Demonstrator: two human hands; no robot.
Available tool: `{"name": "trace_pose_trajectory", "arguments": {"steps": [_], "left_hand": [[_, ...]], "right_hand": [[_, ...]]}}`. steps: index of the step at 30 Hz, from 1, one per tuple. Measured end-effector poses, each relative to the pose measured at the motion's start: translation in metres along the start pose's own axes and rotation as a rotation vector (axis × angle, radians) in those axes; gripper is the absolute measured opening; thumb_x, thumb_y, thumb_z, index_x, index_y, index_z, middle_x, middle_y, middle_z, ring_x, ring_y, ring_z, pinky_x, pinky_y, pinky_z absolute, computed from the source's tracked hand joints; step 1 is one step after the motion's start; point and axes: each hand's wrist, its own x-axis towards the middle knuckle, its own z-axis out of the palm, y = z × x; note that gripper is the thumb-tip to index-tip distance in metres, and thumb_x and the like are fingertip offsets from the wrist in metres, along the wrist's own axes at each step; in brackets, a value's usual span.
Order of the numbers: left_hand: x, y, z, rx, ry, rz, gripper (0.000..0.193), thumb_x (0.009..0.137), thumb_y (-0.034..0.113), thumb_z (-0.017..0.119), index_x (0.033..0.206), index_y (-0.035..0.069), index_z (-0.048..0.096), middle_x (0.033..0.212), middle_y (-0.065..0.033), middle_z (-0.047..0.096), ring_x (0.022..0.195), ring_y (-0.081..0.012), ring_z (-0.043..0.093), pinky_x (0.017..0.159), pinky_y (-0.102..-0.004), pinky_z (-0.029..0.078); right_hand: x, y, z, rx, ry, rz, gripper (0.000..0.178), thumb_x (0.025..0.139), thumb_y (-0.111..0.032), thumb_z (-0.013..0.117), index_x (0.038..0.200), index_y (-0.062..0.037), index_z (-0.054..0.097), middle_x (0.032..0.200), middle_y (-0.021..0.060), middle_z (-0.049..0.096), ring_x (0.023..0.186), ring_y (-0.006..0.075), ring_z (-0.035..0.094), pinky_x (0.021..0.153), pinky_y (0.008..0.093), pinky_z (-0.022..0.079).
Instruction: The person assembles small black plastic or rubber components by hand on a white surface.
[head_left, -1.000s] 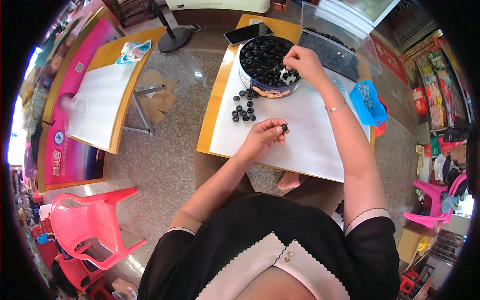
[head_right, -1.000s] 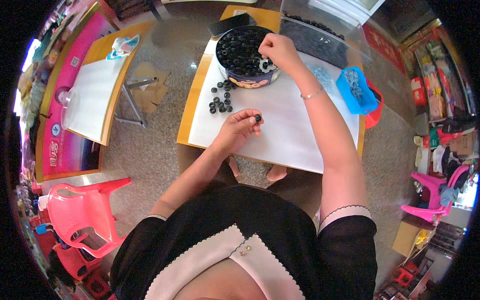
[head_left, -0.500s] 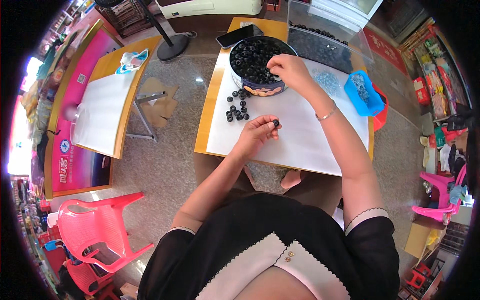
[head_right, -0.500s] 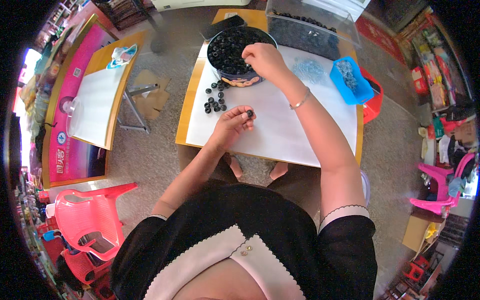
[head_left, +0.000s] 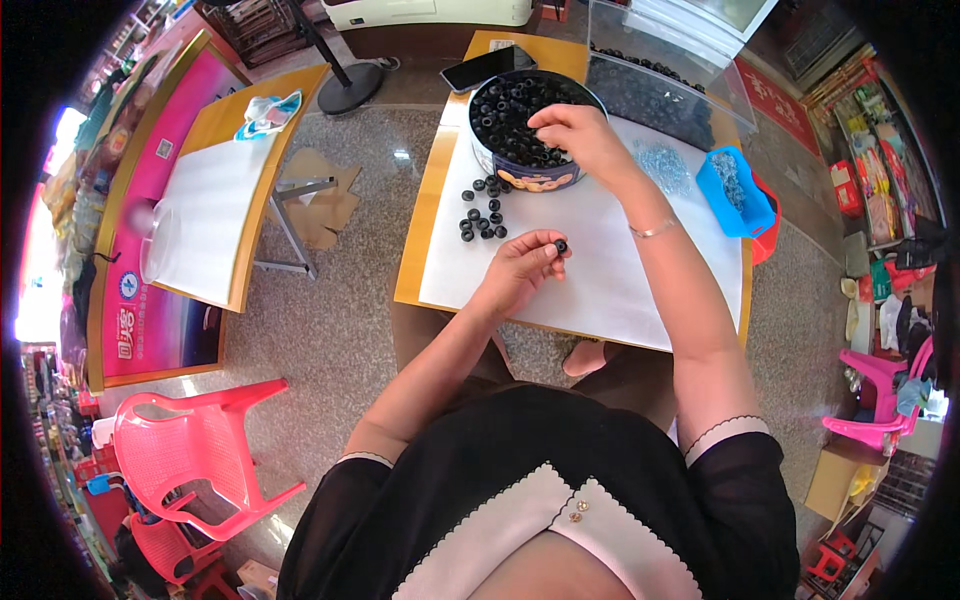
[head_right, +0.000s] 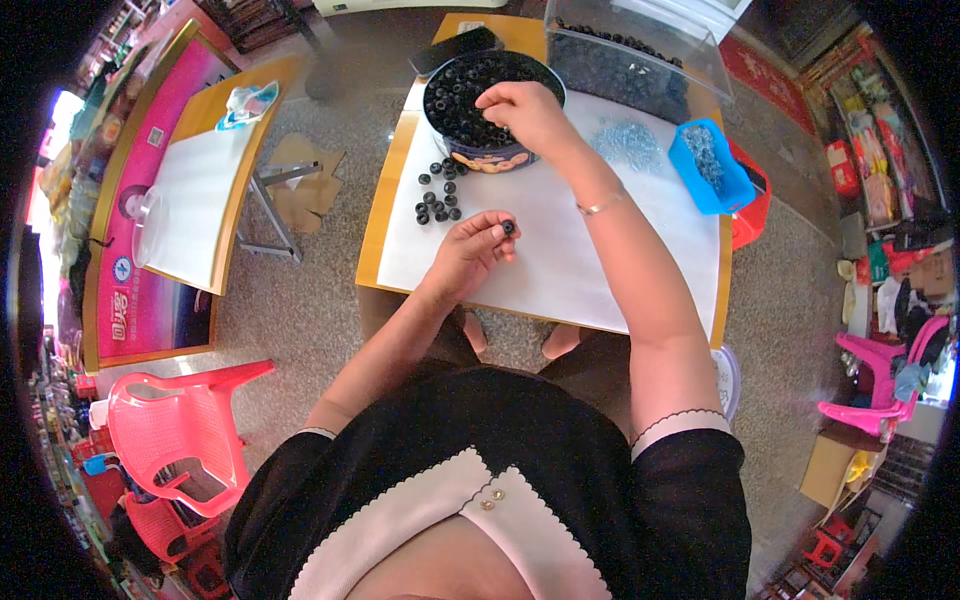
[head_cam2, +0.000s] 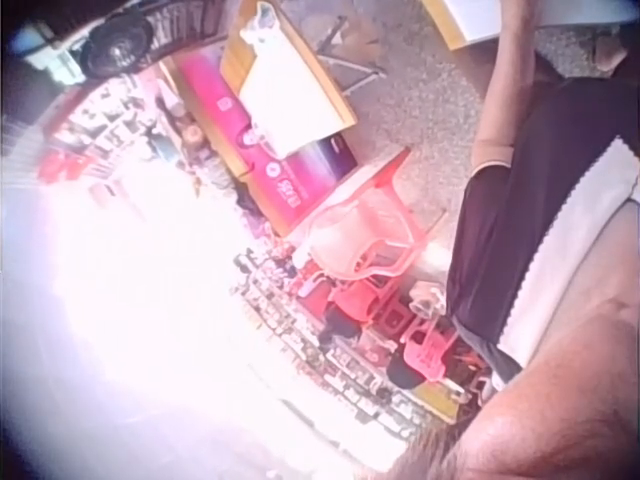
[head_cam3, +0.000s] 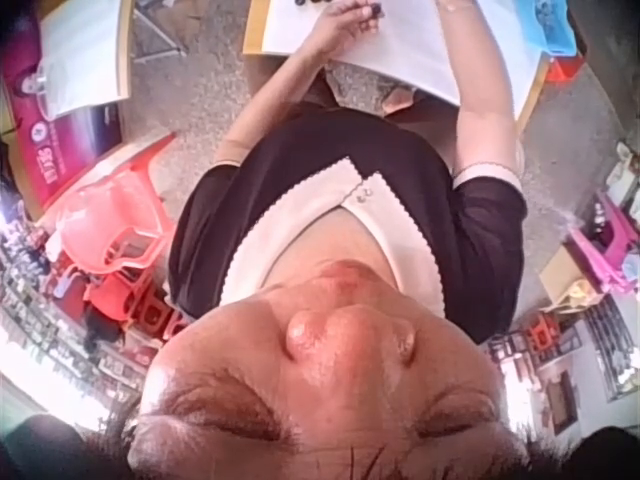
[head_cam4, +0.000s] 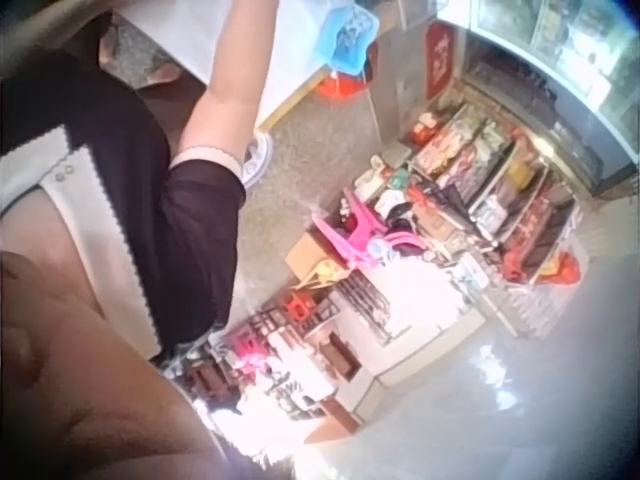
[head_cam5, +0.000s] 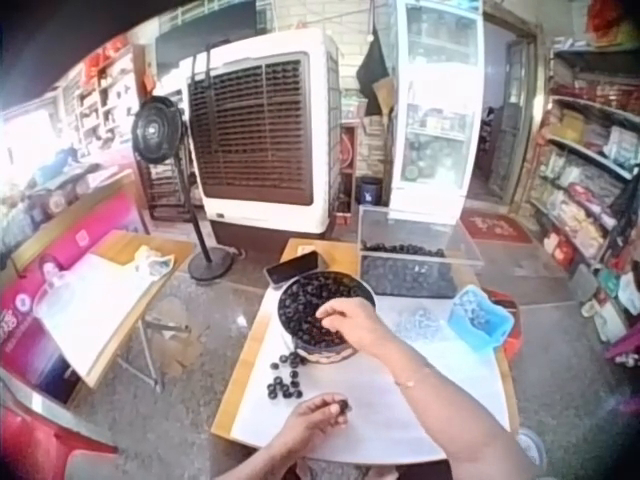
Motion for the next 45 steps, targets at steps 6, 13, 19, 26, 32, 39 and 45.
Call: {"name": "trace_pose_trajectory", "arguments": {"steps": [6, 13, 19, 26, 32, 39, 45], "left_hand": [[0.0, 0.002, 0.001, -0.001, -0.003, 0.025, 0.018, 0.09, 0.007, 0.055, 0.106, -0.002, 0.057, 0.093, -0.0108, 0.062, 0.074, -0.0151, 0.059, 0.072, -0.0281, 0.05], [0.003, 0.001, 0.001, 0.017, 0.019, 0.044, 0.018, 0.09, 0.009, 0.055, 0.105, -0.001, 0.057, 0.094, -0.0102, 0.062, 0.075, -0.0147, 0.058, 0.073, -0.0281, 0.049], [0.003, 0.001, 0.003, 0.052, 0.001, 0.046, 0.018, 0.09, 0.011, 0.056, 0.104, 0.0, 0.058, 0.094, -0.009, 0.062, 0.076, -0.0141, 0.058, 0.074, -0.0276, 0.049], [0.0, 0.001, 0.004, 0.048, 0.008, 0.042, 0.018, 0.09, 0.011, 0.056, 0.105, 0.0, 0.057, 0.095, -0.009, 0.062, 0.076, -0.0135, 0.058, 0.074, -0.0276, 0.049], [0.001, 0.002, 0.004, 0.047, 0.026, 0.036, 0.018, 0.09, 0.009, 0.056, 0.105, 0.0, 0.058, 0.094, -0.009, 0.062, 0.076, -0.0137, 0.058, 0.072, -0.0278, 0.049], [0.003, -0.001, -0.004, 0.07, -0.005, 0.065, 0.019, 0.089, 0.007, 0.057, 0.107, -0.001, 0.058, 0.093, -0.0083, 0.062, 0.077, -0.0153, 0.058, 0.073, -0.0292, 0.049], [0.003, -0.002, 0.0, 0.089, 0.032, 0.077, 0.018, 0.088, 0.002, 0.057, 0.105, -0.002, 0.06, 0.09, -0.007, 0.063, 0.074, -0.0148, 0.059, 0.071, -0.0289, 0.049]], "right_hand": [[-0.09, 0.021, -0.01, 0.884, -0.016, 0.178, 0.027, 0.089, -0.003, 0.053, 0.114, 0.0021, 0.058, 0.101, 0.0076, 0.063, 0.087, 0.014, 0.06, 0.08, 0.0265, 0.047], [-0.146, 0.039, 0.013, 1.187, 0.053, 0.181, 0.025, 0.086, -0.003, 0.058, 0.111, -0.001, 0.059, 0.098, 0.0071, 0.063, 0.085, 0.0143, 0.06, 0.08, 0.0279, 0.049], [-0.156, 0.038, 0.024, 1.234, 0.071, 0.148, 0.022, 0.082, 0.0, 0.062, 0.104, -0.0012, 0.06, 0.095, 0.0063, 0.063, 0.083, 0.0133, 0.06, 0.079, 0.0262, 0.047], [-0.159, 0.03, 0.03, 1.08, 0.142, 0.145, 0.022, 0.081, 0.0, 0.062, 0.103, -0.0001, 0.06, 0.093, 0.0063, 0.063, 0.082, 0.0121, 0.059, 0.078, 0.0259, 0.047], [-0.163, 0.017, 0.031, 0.712, 0.215, 0.183, 0.018, 0.084, -0.003, 0.059, 0.101, 0.0011, 0.063, 0.092, 0.0047, 0.062, 0.08, 0.0128, 0.059, 0.074, 0.0246, 0.047], [-0.163, -0.002, 0.044, 0.025, 0.333, -0.047, 0.016, 0.084, -0.001, 0.058, 0.097, -0.0025, 0.067, 0.087, 0.0081, 0.062, 0.076, 0.0174, 0.062, 0.068, 0.0266, 0.048], [-0.162, 0.003, 0.045, -0.032, 0.333, -0.049, 0.013, 0.082, -0.001, 0.059, 0.094, -0.0016, 0.064, 0.085, 0.0104, 0.062, 0.075, 0.021, 0.062, 0.066, 0.0285, 0.048]]}}
